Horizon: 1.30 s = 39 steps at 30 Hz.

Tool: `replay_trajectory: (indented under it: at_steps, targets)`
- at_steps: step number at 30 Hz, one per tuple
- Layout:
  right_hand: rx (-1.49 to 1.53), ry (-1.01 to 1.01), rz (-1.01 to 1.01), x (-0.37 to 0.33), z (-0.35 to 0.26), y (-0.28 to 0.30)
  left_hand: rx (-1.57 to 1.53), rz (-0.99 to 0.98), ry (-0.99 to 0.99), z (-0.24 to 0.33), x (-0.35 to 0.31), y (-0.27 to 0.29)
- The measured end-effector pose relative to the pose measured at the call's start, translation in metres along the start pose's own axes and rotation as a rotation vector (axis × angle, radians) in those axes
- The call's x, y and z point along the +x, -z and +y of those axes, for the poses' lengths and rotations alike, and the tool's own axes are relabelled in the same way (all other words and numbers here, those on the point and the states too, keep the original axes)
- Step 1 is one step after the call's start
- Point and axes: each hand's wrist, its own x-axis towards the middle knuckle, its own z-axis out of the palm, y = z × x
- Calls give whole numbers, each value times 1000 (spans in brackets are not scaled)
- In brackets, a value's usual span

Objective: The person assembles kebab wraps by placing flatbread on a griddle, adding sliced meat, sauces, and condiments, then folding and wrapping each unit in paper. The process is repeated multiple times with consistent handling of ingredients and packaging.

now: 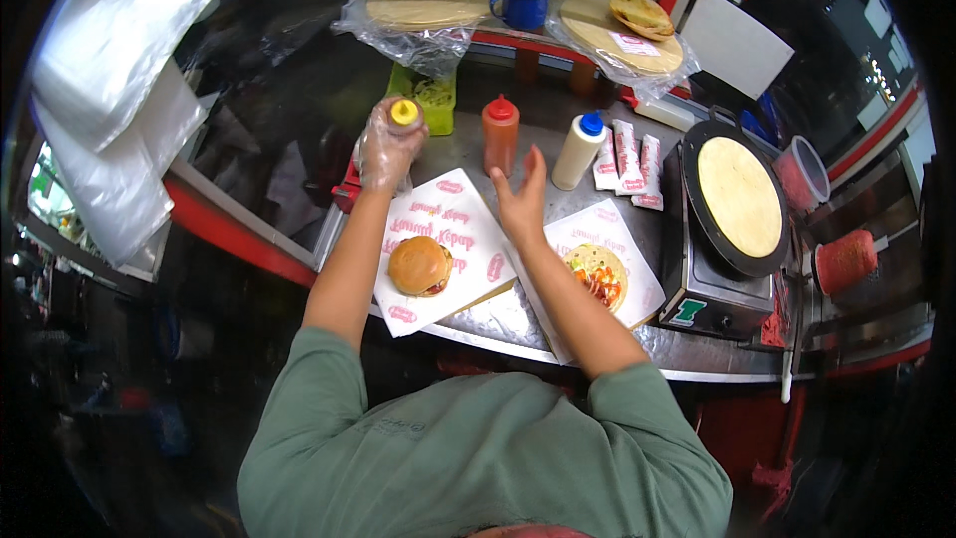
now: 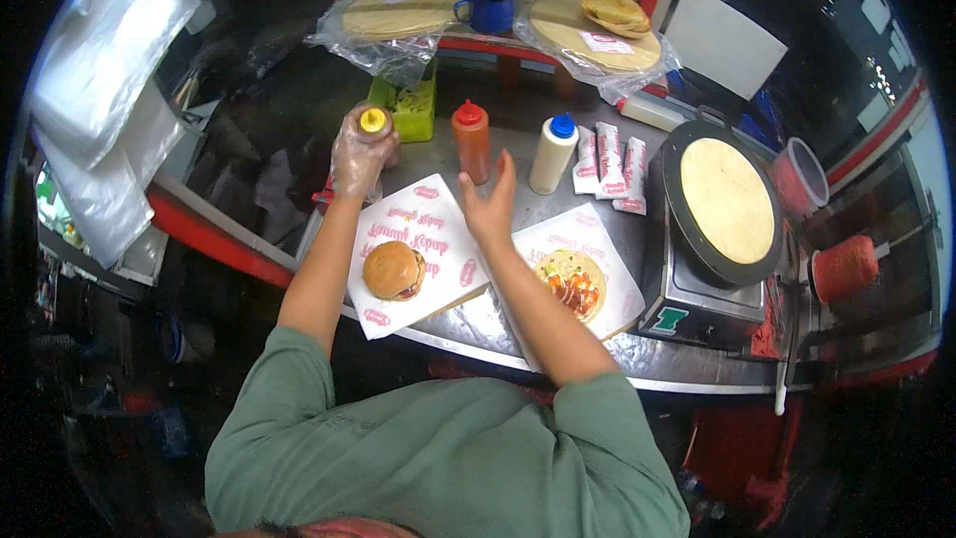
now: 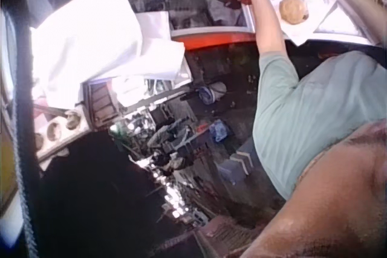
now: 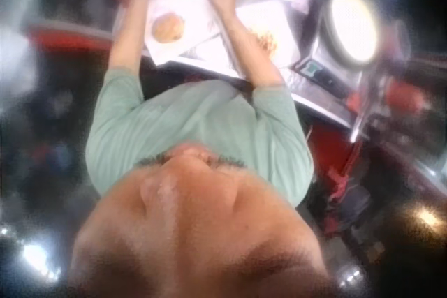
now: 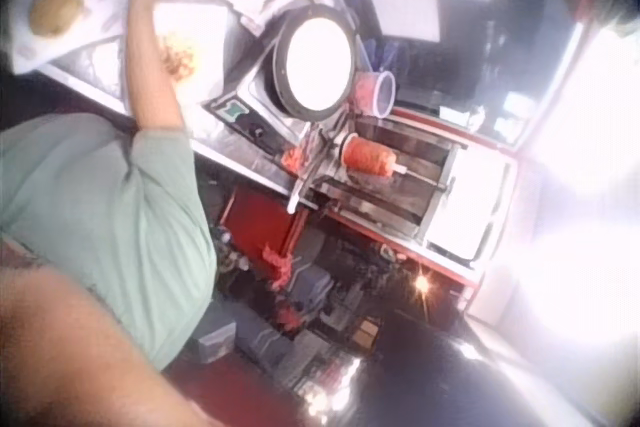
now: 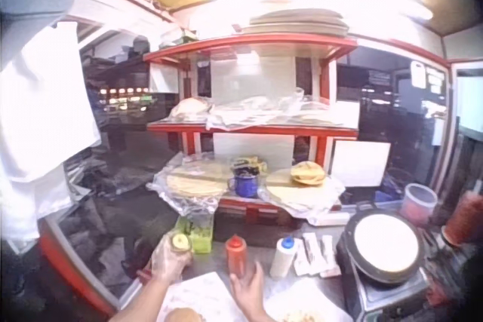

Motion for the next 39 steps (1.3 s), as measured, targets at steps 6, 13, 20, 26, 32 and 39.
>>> replay_trajectory:
  at_steps: [6,13,20,26,32,39]
  targets:
    - [955,-873,-327,-90,-132,122,-245,-840,-863,120,-156,57]
    - [142,-47,177,-97,-103,249,-350,-1119,97,129,-229,43]
    - [245,-39,256,-86,-83,231,-908,-1473,631,139,-281,-37]
    - [-45,162,7,-121,-88,295,-1251,-1395,1241,180,-294,-96]
    - [-552,558,-356,-112,-128,383,-1148,-955,417,182,-214,-107]
    - [-1643,-356,113,-25,-50,659,-151,-2,-98,101,-114,-186]
